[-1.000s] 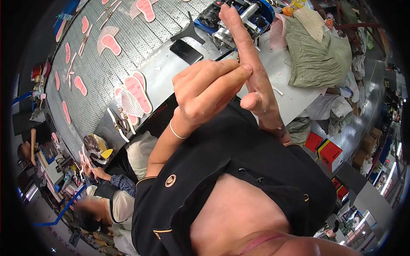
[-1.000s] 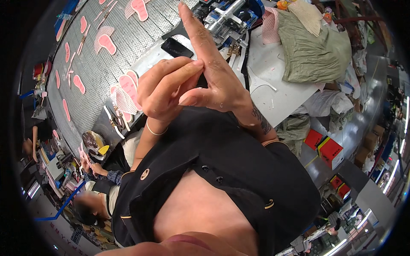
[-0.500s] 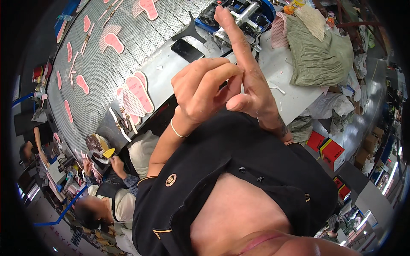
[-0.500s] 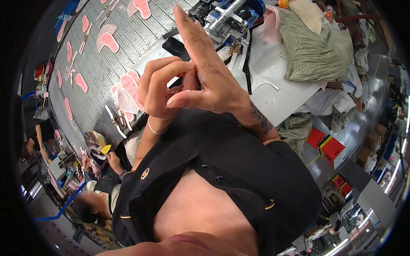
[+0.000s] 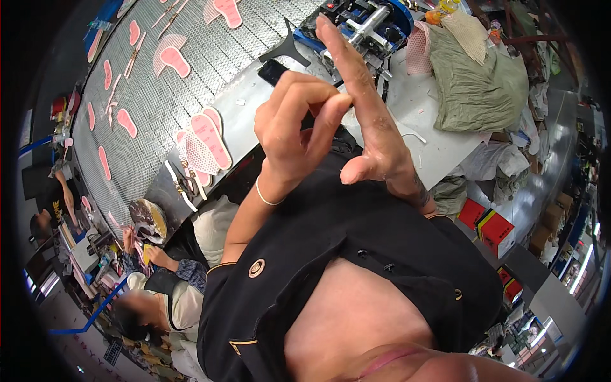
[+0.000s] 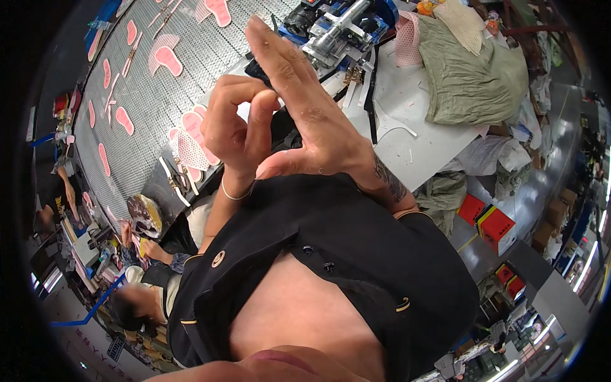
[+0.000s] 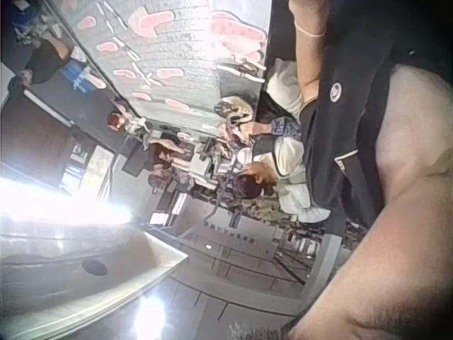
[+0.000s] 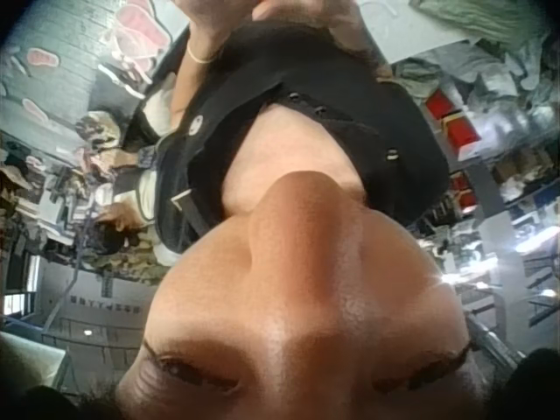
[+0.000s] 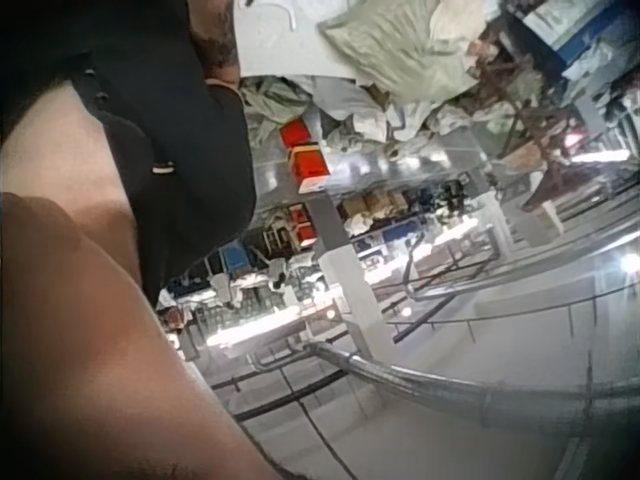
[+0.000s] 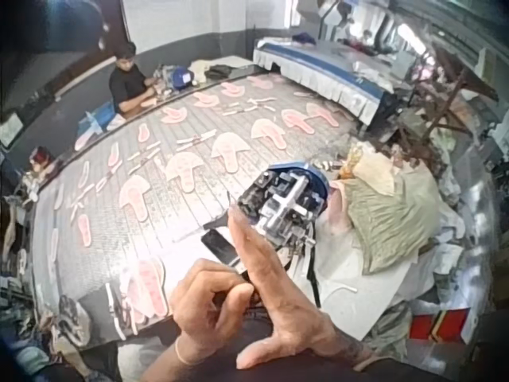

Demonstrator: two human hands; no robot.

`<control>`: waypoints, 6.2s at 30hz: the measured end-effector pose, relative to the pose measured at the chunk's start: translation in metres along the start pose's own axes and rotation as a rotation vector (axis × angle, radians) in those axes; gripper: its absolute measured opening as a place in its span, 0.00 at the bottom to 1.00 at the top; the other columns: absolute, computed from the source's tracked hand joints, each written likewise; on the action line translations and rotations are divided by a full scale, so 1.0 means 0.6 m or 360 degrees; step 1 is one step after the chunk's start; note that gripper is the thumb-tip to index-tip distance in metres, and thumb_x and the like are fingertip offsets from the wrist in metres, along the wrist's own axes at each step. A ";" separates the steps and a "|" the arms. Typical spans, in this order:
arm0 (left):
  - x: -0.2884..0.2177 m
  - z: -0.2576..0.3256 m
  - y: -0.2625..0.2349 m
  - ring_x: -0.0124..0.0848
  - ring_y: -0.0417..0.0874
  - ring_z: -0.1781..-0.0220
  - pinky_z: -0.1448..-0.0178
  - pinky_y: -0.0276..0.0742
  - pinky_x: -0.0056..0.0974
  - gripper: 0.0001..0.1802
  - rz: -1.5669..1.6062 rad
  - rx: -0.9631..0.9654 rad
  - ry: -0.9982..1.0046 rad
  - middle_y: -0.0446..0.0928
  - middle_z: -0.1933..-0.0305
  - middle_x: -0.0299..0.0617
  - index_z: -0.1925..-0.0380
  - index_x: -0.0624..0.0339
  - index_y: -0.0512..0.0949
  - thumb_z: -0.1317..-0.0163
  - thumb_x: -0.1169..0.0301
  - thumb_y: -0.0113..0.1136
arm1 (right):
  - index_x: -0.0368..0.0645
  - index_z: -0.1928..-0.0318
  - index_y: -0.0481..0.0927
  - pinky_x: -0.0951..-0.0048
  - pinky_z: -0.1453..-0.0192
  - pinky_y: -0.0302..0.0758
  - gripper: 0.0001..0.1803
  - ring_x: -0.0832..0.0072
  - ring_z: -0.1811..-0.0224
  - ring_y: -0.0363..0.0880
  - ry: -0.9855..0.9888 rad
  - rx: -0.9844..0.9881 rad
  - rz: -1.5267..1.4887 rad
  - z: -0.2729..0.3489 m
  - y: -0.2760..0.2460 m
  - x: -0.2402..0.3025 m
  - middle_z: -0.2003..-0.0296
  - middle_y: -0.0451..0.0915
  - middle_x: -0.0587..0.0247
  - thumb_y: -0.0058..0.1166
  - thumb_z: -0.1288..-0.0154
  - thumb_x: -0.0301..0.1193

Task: The person repeatedly picks up pink foot-shaped insoles and white perforated mesh sheets from a conveyor belt. They place the mesh onto the insoles and feed the combined pieces into a blue machine to bond them. The person then removes the finished sandals from the machine and places them on the belt.

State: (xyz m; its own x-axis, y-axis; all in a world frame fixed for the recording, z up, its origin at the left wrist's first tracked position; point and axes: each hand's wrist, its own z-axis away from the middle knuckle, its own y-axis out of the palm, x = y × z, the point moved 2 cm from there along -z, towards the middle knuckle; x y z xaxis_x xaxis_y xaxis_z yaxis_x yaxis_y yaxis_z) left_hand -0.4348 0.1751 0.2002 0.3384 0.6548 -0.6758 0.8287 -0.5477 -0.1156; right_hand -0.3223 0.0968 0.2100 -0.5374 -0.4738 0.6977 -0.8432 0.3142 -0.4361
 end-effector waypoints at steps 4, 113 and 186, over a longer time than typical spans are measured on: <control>-0.021 -0.016 0.029 0.24 0.79 0.66 0.68 0.76 0.26 0.16 0.0625 -0.0291 -0.0549 0.77 0.61 0.40 0.57 0.67 0.75 0.44 0.77 0.67 | 0.42 0.25 0.46 0.48 0.25 0.42 0.67 0.47 0.24 0.40 0.0161 -0.0047 -0.0325 0.003 0.011 0.004 0.26 0.41 0.41 0.55 0.55 0.73; 0.085 0.159 -0.023 0.36 0.84 0.66 0.59 0.78 0.36 0.20 -0.0255 0.0648 -0.0769 0.83 0.67 0.43 0.46 0.61 0.75 0.39 0.79 0.59 | 0.33 0.36 0.66 0.63 0.34 0.66 0.34 0.57 0.39 0.72 0.2098 -0.0980 0.0588 0.434 -0.044 -0.473 0.40 0.70 0.43 0.59 0.40 0.36; 0.221 0.198 0.040 0.27 0.78 0.73 0.65 0.73 0.32 0.09 0.0358 0.0870 -0.1158 0.78 0.76 0.40 0.64 0.65 0.81 0.34 0.69 0.56 | 0.34 0.56 0.81 0.77 0.57 0.72 0.16 0.82 0.63 0.77 0.1608 -0.0755 -0.0883 0.310 0.070 -0.149 0.64 0.82 0.66 0.57 0.32 0.37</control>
State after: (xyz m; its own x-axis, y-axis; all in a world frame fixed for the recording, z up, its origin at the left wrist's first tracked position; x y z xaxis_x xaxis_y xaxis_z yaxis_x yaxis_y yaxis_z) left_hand -0.4228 0.1870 0.0214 -0.0499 0.1179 -0.9918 0.3903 -0.9118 -0.1280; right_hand -0.3123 -0.0008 0.0235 0.3167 0.1409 0.9380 -0.7525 0.6394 0.1580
